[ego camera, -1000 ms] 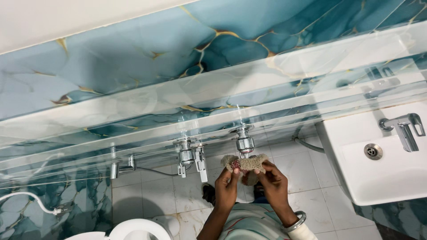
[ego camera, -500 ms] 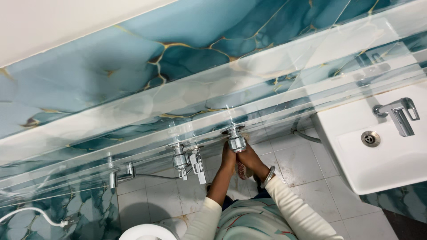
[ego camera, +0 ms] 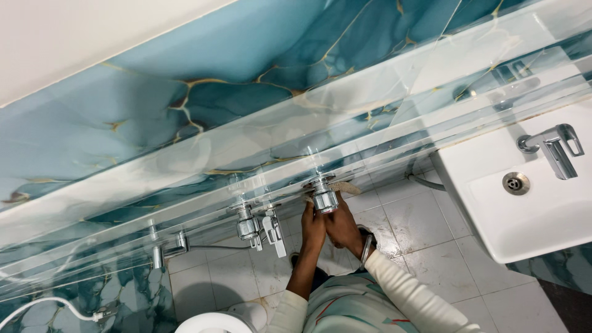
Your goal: The person cleans various bathroom fixtures using a cloth, including a faucet, shower head, and small sink.
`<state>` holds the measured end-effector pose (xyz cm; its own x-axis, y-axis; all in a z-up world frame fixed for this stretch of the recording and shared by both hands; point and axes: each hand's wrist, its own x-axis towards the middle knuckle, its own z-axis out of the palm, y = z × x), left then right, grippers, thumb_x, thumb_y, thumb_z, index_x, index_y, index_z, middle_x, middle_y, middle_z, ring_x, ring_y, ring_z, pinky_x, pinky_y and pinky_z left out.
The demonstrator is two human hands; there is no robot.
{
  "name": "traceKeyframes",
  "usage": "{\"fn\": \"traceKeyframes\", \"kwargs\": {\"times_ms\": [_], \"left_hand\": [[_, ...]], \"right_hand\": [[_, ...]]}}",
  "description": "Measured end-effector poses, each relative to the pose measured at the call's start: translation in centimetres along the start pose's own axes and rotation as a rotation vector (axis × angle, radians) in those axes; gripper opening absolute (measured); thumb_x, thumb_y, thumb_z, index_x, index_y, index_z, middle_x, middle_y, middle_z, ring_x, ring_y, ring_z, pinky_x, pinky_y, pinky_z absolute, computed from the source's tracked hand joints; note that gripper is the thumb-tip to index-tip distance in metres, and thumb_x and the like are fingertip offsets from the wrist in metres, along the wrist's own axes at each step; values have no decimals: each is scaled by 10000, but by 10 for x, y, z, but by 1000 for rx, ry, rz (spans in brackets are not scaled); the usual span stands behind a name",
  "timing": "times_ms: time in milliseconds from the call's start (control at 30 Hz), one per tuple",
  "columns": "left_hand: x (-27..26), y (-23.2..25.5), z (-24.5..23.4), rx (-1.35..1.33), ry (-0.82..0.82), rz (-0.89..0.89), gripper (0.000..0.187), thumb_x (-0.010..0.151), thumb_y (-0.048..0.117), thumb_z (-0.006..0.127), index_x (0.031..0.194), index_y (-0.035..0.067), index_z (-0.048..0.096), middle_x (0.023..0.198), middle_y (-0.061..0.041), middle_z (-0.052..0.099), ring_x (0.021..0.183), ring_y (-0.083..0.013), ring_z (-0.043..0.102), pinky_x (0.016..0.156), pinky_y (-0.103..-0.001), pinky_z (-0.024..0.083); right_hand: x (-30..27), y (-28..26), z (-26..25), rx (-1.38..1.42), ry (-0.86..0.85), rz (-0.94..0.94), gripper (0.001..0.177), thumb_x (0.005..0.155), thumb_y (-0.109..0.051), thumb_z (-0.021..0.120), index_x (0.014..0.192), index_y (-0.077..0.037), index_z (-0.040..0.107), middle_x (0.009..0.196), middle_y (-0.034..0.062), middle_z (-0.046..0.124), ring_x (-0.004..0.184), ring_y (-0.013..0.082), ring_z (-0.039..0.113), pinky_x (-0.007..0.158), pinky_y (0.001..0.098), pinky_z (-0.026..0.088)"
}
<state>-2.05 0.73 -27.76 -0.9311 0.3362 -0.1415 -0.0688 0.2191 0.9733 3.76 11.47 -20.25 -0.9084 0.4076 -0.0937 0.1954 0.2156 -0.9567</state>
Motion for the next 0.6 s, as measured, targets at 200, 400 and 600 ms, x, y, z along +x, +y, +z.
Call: {"fn": "traceKeyframes", "kwargs": {"times_ms": [200,400,600], "left_hand": [[22,-10,14,-241,-58,-274,378,981,246,489,1269,43,625,1204,-84,679,1130,-199,619,998,-353,476],[31,8,6,-286,-85,-490,366,994,279,500,1212,56,691,1106,-67,706,1010,-187,616,898,-359,478],[1,60,-5,94,-133,-108,439,898,202,560,1305,52,628,1172,-178,734,1054,-290,698,913,-405,527]], "right_hand": [[28,48,5,430,-102,344,598,885,-163,706,1386,25,438,1231,158,649,1103,217,631,919,350,543],[33,53,6,692,-115,460,629,842,-120,696,1408,27,464,1205,152,669,1027,219,659,867,345,559],[6,20,-5,51,-10,57,566,870,-81,632,1408,18,490,1222,231,695,1130,332,681,957,407,533]]}}
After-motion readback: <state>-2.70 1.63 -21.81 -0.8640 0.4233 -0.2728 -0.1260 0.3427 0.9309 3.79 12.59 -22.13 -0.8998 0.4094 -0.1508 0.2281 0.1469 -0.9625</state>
